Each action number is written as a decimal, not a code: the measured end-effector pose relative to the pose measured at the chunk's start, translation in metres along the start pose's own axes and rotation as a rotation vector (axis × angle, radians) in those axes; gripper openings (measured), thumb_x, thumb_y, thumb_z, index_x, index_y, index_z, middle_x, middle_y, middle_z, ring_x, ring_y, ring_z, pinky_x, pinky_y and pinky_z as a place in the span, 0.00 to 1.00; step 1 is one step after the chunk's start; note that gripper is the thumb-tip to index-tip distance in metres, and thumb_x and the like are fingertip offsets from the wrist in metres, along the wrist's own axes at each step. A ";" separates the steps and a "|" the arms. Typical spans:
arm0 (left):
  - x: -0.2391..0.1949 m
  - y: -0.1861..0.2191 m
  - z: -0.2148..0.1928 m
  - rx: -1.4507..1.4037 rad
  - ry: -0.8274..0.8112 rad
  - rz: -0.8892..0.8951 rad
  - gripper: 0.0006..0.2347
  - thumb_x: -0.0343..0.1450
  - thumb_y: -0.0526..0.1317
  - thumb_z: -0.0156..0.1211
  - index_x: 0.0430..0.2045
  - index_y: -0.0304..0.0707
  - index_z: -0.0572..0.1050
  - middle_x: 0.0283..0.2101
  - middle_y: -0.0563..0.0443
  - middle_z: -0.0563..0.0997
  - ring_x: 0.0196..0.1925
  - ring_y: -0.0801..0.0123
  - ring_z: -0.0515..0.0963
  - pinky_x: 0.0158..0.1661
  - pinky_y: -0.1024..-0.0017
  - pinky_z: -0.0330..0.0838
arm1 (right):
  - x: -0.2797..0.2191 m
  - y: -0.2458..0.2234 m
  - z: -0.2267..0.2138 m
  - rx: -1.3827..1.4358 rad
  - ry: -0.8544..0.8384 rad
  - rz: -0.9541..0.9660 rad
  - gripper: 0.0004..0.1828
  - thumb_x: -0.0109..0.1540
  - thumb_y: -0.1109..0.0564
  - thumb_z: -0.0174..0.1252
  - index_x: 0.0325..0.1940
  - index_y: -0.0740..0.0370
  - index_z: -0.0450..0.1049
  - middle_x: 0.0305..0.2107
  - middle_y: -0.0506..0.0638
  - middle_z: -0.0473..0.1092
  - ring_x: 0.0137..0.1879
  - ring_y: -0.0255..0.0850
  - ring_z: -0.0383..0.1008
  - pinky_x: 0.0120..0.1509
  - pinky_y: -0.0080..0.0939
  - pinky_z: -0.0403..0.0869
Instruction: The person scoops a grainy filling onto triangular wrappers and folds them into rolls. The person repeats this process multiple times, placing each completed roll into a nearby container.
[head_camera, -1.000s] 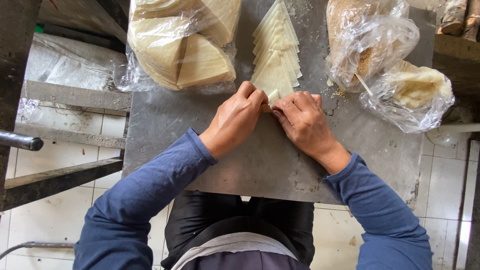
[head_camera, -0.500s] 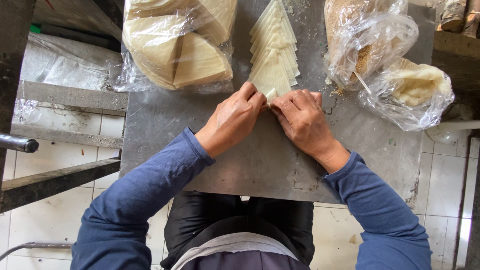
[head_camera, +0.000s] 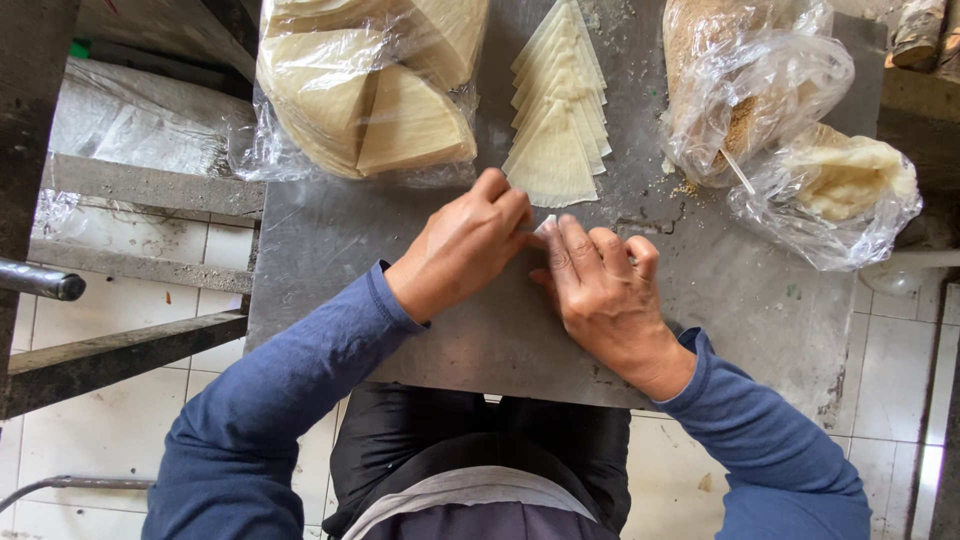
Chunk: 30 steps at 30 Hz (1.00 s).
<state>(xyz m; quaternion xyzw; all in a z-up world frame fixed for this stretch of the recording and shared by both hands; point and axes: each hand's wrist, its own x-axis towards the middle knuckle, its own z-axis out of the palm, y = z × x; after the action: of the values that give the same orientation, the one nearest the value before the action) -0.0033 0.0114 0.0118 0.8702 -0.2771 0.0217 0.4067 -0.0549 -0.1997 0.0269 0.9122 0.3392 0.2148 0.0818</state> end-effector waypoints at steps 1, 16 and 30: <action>0.002 -0.001 -0.001 -0.012 0.054 0.013 0.08 0.70 0.35 0.64 0.37 0.33 0.72 0.39 0.39 0.73 0.34 0.45 0.79 0.33 0.58 0.76 | 0.000 -0.001 0.003 -0.020 -0.016 0.015 0.29 0.65 0.40 0.62 0.62 0.62 0.78 0.58 0.50 0.71 0.56 0.41 0.65 0.61 0.49 0.56; 0.012 -0.016 0.004 0.197 0.255 -0.011 0.04 0.77 0.37 0.57 0.43 0.40 0.72 0.40 0.44 0.74 0.35 0.48 0.80 0.33 0.56 0.75 | 0.016 0.037 0.022 0.347 -0.046 0.143 0.36 0.60 0.41 0.70 0.70 0.52 0.70 0.68 0.54 0.58 0.69 0.51 0.57 0.70 0.56 0.53; 0.010 -0.024 0.013 0.292 0.285 0.045 0.03 0.77 0.37 0.57 0.40 0.38 0.72 0.38 0.44 0.73 0.34 0.51 0.80 0.33 0.58 0.76 | 0.025 0.032 0.036 0.578 0.117 0.305 0.09 0.66 0.56 0.66 0.50 0.56 0.75 0.48 0.49 0.72 0.56 0.48 0.68 0.59 0.50 0.61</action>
<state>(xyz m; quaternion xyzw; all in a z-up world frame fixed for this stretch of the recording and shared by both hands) 0.0150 0.0098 -0.0104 0.9017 -0.2302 0.1936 0.3106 -0.0035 -0.2077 0.0127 0.9241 0.2496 0.1716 -0.2331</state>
